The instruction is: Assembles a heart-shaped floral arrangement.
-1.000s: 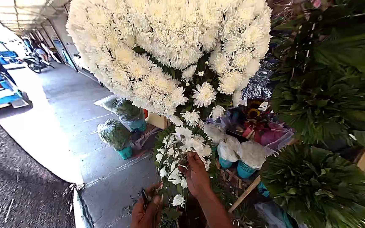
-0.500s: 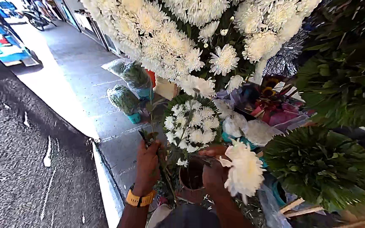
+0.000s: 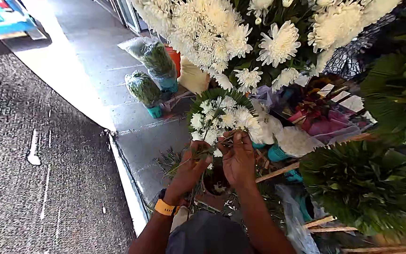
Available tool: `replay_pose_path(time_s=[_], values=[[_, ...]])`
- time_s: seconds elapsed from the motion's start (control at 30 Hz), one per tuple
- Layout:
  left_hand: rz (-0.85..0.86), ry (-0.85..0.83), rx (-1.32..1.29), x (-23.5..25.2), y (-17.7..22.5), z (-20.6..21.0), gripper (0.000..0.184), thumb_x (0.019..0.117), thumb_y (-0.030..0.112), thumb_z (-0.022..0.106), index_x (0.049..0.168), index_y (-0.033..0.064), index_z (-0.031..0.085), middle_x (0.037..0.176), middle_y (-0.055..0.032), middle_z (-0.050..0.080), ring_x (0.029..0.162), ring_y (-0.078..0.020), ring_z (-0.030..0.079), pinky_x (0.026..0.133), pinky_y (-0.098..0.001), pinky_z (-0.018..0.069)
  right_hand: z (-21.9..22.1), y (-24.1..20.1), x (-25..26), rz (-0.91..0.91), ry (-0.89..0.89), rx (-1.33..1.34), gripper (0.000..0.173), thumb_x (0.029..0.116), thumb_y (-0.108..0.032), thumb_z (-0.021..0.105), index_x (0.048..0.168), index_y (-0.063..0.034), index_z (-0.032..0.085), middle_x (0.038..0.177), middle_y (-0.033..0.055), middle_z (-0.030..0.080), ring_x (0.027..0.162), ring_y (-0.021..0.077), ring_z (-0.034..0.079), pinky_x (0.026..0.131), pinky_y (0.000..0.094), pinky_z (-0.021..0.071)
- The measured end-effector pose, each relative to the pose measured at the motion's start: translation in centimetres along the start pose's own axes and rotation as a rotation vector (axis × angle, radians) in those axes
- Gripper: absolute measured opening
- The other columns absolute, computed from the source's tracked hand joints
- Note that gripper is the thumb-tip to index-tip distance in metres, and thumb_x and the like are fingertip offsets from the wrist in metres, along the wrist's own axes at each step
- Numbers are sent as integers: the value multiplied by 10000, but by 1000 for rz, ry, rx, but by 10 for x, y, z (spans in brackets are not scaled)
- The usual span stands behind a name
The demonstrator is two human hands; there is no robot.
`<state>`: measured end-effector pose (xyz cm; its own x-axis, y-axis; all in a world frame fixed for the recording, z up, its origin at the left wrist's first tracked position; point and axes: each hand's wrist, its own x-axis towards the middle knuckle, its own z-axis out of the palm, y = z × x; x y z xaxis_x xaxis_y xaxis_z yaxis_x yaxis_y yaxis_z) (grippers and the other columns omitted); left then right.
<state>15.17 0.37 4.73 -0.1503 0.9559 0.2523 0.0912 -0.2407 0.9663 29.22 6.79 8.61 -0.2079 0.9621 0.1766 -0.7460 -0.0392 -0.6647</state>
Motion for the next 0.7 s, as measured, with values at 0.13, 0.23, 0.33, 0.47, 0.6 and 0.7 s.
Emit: replay_pose_path(time_s=[0.13,0.23,0.33,0.47,0.6,0.7], values=[[38,60,25,2,6,9,573,1041,574,444,1290,82,602,987,26,634,750,-36,576,682,-239,531,2,11,1,120,-62,-72,180,1096,-136,427,1129,-39,576,1034,133,699,868,230,735,788,392,644],[-40,52,48,-6,1,3,567,1058,540,415,1277,56,612,955,22,629,711,-39,552,628,-229,507,2,8,5,153,-51,-89,202,1096,-105,414,1103,-9,592,973,131,713,817,221,737,750,379,647],[-41,62,57,-19,-6,-6,592,1031,640,380,1044,127,674,850,69,639,593,-7,509,514,-197,456,-6,5,20,95,71,-82,194,1111,-144,380,1135,-42,544,967,92,700,849,196,732,794,359,639],[109,178,216,3,4,-9,471,989,511,582,1056,61,707,947,-13,663,735,-55,601,649,-250,544,-3,15,21,136,-149,-448,250,1050,-128,535,1194,56,625,1103,102,715,1031,163,682,962,368,568],[165,290,230,6,20,-22,218,1001,183,531,947,6,645,770,11,627,595,-12,565,552,-224,525,26,11,52,-75,-51,-329,203,1078,-167,467,1094,-23,610,981,29,666,842,111,646,819,313,575],[161,333,179,-2,17,-58,143,1000,133,506,972,65,629,770,99,635,607,15,584,563,-216,542,57,-48,133,-485,105,-118,151,1083,-142,450,1104,-60,575,887,5,671,776,119,687,790,339,621]])
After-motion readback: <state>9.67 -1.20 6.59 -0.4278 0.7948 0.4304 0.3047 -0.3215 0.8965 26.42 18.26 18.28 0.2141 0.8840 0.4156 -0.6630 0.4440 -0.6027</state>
